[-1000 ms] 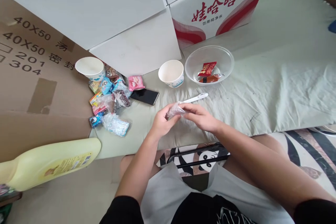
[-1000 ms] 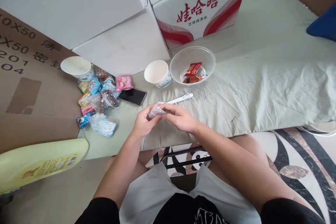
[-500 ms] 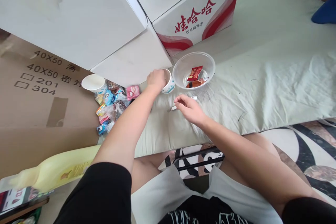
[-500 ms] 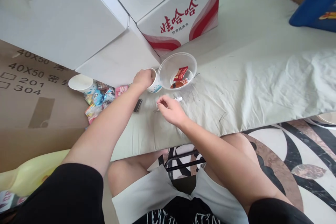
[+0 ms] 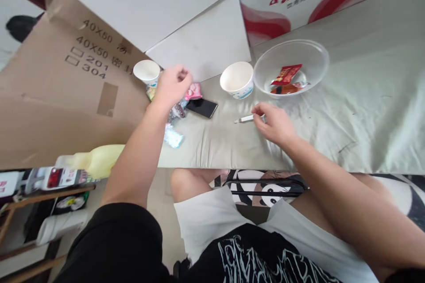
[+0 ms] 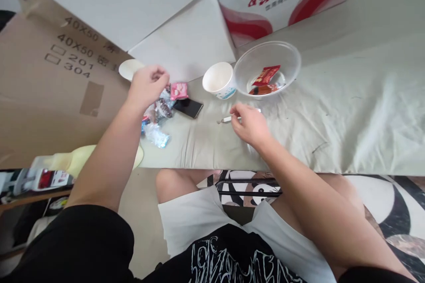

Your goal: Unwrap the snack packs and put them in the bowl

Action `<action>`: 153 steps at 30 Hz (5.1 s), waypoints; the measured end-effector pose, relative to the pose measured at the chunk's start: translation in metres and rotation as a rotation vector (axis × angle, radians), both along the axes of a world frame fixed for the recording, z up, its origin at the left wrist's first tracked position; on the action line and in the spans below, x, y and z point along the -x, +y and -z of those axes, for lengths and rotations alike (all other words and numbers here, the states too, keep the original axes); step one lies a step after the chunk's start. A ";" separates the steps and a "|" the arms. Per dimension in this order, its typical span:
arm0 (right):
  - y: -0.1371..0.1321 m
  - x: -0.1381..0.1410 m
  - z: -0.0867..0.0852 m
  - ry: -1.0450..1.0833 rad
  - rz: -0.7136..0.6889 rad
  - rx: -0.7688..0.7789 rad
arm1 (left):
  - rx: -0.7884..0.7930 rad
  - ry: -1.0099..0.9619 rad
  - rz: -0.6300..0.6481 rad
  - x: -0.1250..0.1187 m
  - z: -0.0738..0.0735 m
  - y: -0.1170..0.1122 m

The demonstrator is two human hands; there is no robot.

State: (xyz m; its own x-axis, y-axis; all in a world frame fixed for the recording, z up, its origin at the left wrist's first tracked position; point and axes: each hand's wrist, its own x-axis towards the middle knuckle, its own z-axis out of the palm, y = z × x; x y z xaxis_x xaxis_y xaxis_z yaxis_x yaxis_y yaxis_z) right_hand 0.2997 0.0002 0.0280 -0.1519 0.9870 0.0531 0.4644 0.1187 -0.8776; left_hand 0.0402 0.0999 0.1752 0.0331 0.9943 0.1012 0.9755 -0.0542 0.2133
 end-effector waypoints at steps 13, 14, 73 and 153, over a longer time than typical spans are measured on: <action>-0.018 0.017 0.023 -0.609 0.008 -0.206 | 0.263 -0.097 -0.308 0.147 0.102 -0.169; -0.019 0.016 0.023 -0.590 0.009 -0.215 | 0.205 -0.189 -0.284 0.142 0.098 -0.173; -0.006 0.015 0.022 -0.562 0.068 -0.428 | 0.246 -1.312 0.139 0.004 0.162 -0.119; -0.010 0.023 0.017 -0.380 -0.066 -0.566 | -0.308 -0.435 0.277 0.030 0.161 -0.094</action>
